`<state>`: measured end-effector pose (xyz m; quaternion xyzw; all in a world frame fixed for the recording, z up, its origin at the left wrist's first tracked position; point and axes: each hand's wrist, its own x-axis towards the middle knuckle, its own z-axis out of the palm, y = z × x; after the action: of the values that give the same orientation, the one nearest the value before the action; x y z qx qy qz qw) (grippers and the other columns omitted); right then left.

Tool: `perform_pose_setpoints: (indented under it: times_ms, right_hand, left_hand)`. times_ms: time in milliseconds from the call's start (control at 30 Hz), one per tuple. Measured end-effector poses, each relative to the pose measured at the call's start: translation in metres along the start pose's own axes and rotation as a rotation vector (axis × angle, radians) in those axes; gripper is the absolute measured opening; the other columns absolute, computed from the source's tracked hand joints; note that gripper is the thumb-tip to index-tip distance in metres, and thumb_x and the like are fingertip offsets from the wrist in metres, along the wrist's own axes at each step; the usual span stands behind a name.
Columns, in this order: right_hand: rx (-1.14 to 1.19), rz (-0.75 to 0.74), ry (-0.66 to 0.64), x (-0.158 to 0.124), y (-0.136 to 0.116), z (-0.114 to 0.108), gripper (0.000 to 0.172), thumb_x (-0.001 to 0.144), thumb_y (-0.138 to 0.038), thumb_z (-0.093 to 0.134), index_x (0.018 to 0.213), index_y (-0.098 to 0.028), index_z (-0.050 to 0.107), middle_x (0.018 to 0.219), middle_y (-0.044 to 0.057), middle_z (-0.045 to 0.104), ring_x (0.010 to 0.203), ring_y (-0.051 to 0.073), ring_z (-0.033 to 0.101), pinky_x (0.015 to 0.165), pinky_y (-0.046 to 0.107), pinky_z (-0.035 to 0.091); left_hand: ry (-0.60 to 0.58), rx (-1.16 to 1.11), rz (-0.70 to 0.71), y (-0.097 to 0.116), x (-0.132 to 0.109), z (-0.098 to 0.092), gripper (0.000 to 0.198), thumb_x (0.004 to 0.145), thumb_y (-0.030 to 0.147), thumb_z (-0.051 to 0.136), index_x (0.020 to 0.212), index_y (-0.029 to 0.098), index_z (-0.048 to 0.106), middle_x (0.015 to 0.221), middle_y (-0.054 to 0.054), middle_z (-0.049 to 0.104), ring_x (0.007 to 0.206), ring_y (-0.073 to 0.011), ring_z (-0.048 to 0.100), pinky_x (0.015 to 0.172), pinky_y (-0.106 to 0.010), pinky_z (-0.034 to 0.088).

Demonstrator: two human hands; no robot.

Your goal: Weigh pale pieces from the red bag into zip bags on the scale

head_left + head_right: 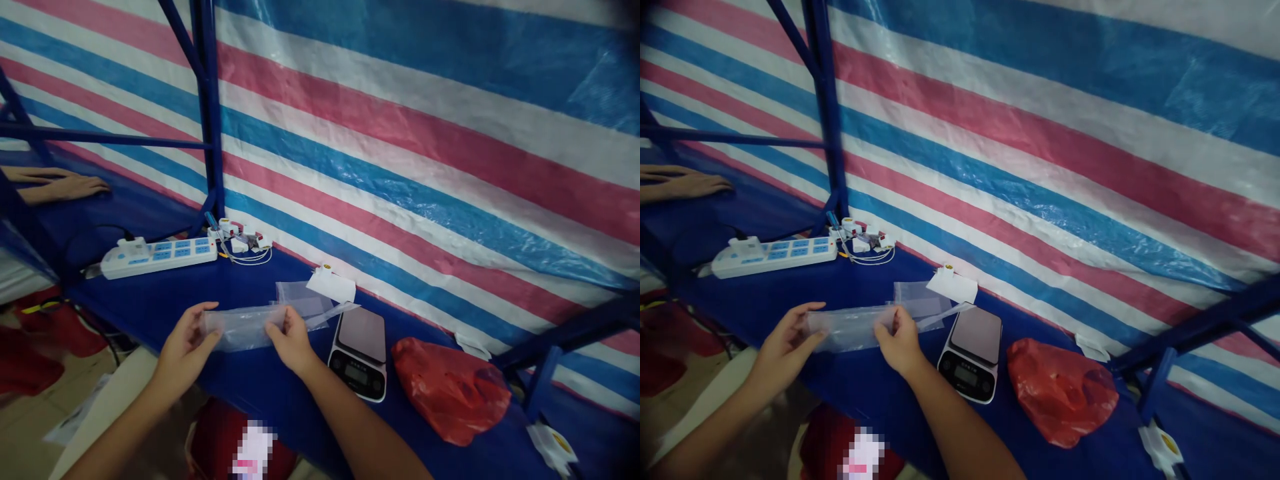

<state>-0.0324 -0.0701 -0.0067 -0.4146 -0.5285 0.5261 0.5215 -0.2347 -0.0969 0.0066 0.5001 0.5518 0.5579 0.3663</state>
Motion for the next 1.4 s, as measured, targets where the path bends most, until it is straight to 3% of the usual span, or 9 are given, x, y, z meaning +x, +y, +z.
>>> perform_pose_setpoints:
  times_ms: [200, 367, 500, 600, 733, 900, 1033, 1167, 1400]
  right_hand:
    - [0.104, 0.096, -0.031, 0.011, -0.003, -0.006, 0.026, 0.068, -0.038, 0.076, 0.081, -0.019, 0.064, 0.073, -0.001, 0.068, 0.061, 0.013, 0.056, 0.063, 0.026, 0.043]
    - [0.032, 0.126, -0.066, 0.015, -0.007, -0.003, 0.021, 0.072, -0.037, 0.075, 0.077, -0.02, 0.063, 0.068, -0.004, 0.066, 0.057, 0.012, 0.054, 0.06, 0.025, 0.042]
    - [-0.106, 0.078, -0.087, 0.008, -0.033, -0.007, 0.015, 0.076, -0.034, 0.07, 0.078, -0.021, 0.064, 0.072, -0.002, 0.068, 0.061, 0.013, 0.056, 0.06, 0.025, 0.044]
    - [-0.302, 0.062, -0.125, 0.005, -0.072, -0.035, 0.013, 0.078, -0.032, 0.064, 0.082, -0.02, 0.066, 0.076, -0.001, 0.068, 0.065, 0.014, 0.058, 0.061, 0.026, 0.044]
    - [-0.689, 0.16, -0.099, 0.017, -0.12, -0.097, 0.014, 0.075, -0.028, 0.061, 0.066, -0.017, 0.06, 0.061, -0.003, 0.055, 0.056, 0.01, 0.047, 0.052, 0.023, 0.033]
    - [-0.862, 0.256, -0.06, 0.047, -0.127, -0.152, 0.023, 0.066, -0.022, 0.065, 0.047, -0.018, 0.052, 0.044, -0.006, 0.04, 0.046, 0.008, 0.033, 0.048, 0.024, 0.023]
    - [-0.94, 0.275, -0.088, 0.058, -0.11, -0.163, 0.027, 0.065, -0.015, 0.066, 0.042, -0.017, 0.052, 0.04, -0.006, 0.04, 0.044, 0.007, 0.034, 0.048, 0.025, 0.021]
    - [-0.937, 0.19, -0.121, 0.057, -0.109, -0.16, 0.032, 0.07, -0.017, 0.064, 0.042, -0.017, 0.048, 0.042, -0.007, 0.036, 0.046, 0.006, 0.032, 0.05, 0.026, 0.021]
    - [-0.807, 0.022, -0.258, 0.039, -0.166, -0.127, 0.023, 0.08, -0.036, 0.068, 0.068, -0.018, 0.065, 0.061, -0.004, 0.053, 0.057, 0.009, 0.042, 0.055, 0.023, 0.031]
  left_hand:
    - [-0.078, -0.121, -0.194, -0.001, 0.003, -0.014, 0.092, 0.049, 0.052, 0.092, 0.127, 0.026, 0.05, 0.08, 0.001, 0.075, 0.076, -0.0202, 0.069, 0.071, -0.03, 0.056]
    - [-0.041, -0.159, -0.173, -0.001, -0.01, -0.021, 0.082, 0.055, 0.057, 0.091, 0.124, 0.032, 0.054, 0.08, 0.002, 0.077, 0.075, -0.0216, 0.071, 0.072, -0.037, 0.061]
    - [-0.041, -0.193, -0.194, 0.011, -0.011, -0.024, 0.085, 0.053, 0.056, 0.092, 0.125, 0.032, 0.055, 0.079, 0.001, 0.077, 0.074, -0.0229, 0.072, 0.067, -0.037, 0.063]
    - [-0.11, -0.24, -0.234, 0.025, -0.007, -0.005, 0.091, 0.054, 0.055, 0.092, 0.129, 0.026, 0.051, 0.08, -0.002, 0.076, 0.072, -0.0232, 0.073, 0.066, -0.036, 0.063]
    - [-0.239, -0.26, -0.373, 0.04, -0.008, 0.06, 0.076, 0.066, 0.04, 0.088, 0.128, 0.021, 0.049, 0.077, -0.001, 0.072, 0.072, -0.0208, 0.074, 0.071, -0.037, 0.065]
    - [-0.31, -0.187, -0.425, 0.041, -0.016, 0.132, 0.073, 0.073, 0.029, 0.081, 0.132, 0.016, 0.041, 0.068, 0.002, 0.064, 0.061, -0.0212, 0.072, 0.061, -0.036, 0.063]
    - [-0.394, -0.117, -0.373, 0.036, -0.025, 0.141, 0.071, 0.078, 0.039, 0.076, 0.133, 0.018, 0.037, 0.074, -0.003, 0.068, 0.055, -0.0253, 0.07, 0.057, -0.04, 0.06]
    - [-0.442, -0.181, -0.454, 0.033, -0.035, 0.137, 0.072, 0.079, 0.044, 0.076, 0.133, 0.018, 0.036, 0.078, -0.008, 0.07, 0.058, -0.0268, 0.072, 0.06, -0.041, 0.06]
    - [-0.37, -0.326, -0.527, 0.028, -0.041, 0.129, 0.095, 0.074, 0.053, 0.082, 0.146, 0.026, 0.025, 0.103, -0.012, 0.073, 0.066, -0.0232, 0.074, 0.064, -0.039, 0.065]
